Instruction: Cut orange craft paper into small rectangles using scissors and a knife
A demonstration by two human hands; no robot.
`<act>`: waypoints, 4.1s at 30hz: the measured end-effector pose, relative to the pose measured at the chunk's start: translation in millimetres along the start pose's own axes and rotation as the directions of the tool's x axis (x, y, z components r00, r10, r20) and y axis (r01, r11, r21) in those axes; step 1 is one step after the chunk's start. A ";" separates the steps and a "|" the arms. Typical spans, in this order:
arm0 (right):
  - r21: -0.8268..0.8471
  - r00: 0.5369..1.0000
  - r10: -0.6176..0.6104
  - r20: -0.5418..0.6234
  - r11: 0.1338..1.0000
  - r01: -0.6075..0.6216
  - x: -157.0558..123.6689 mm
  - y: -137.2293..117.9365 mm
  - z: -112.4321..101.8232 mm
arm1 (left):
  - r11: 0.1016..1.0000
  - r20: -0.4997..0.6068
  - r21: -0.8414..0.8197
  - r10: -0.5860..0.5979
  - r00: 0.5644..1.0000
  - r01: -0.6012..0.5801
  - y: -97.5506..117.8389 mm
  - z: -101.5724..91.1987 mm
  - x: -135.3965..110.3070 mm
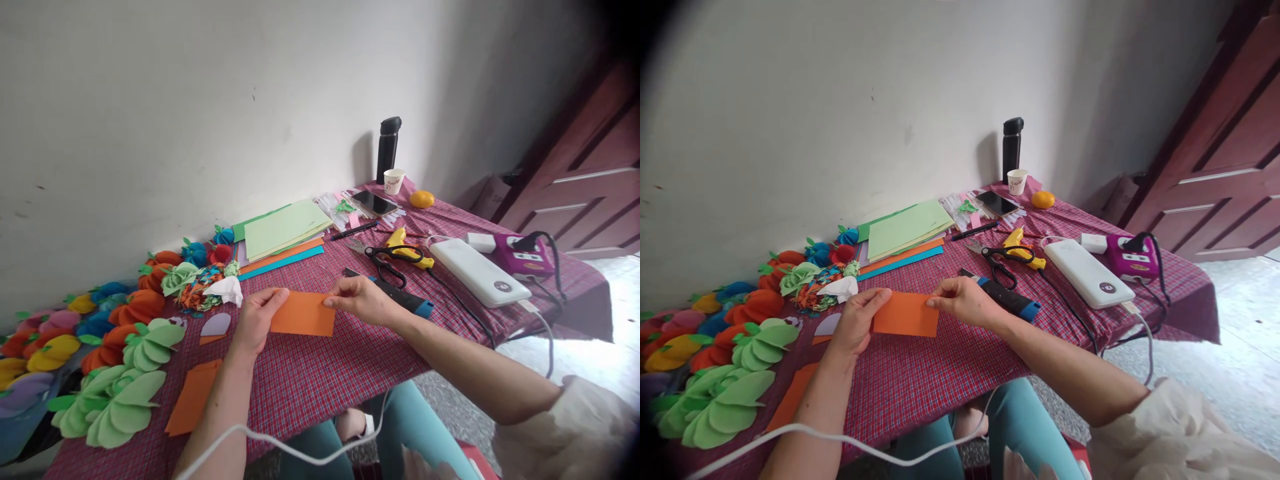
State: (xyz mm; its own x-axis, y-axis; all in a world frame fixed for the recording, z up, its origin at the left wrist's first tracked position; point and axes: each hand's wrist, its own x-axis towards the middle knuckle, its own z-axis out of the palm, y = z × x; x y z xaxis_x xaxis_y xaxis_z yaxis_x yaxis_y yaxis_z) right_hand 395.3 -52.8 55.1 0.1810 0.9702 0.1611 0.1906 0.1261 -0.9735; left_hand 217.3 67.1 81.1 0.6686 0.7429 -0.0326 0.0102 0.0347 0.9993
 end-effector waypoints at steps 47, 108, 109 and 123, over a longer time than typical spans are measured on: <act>-0.242 0.987 0.053 0.153 0.970 -0.015 2.3 -19.2 4.7 | 0.904 0.469 0.426 -0.180 0.864 -0.043 -15.8 18.6 -8.6; -0.822 0.984 -0.171 -0.055 0.567 0.053 -85.6 -23.1 -3.5 | 0.755 0.378 0.648 -0.204 0.903 -0.101 -0.4 -13.1 -19.0; -0.870 0.976 -0.199 -0.086 0.493 0.024 -84.1 -20.7 -10.3 | 0.711 0.377 0.685 -0.160 0.912 -0.159 -1.8 -12.2 -14.5; -0.976 0.982 -0.098 -0.163 0.164 -0.145 -73.4 14.0 -53.1 | 0.397 0.324 0.807 0.321 0.890 -0.438 -7.9 -17.2 -73.4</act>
State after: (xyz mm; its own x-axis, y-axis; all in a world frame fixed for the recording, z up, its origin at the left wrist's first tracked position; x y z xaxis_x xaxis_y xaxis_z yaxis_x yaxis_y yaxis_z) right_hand 436.0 -133.2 38.2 0.3159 0.9067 0.2796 0.9464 -0.3221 -0.0247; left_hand 155.4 23.8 75.2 0.8393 0.4552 0.2973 0.3112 -0.8506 0.4239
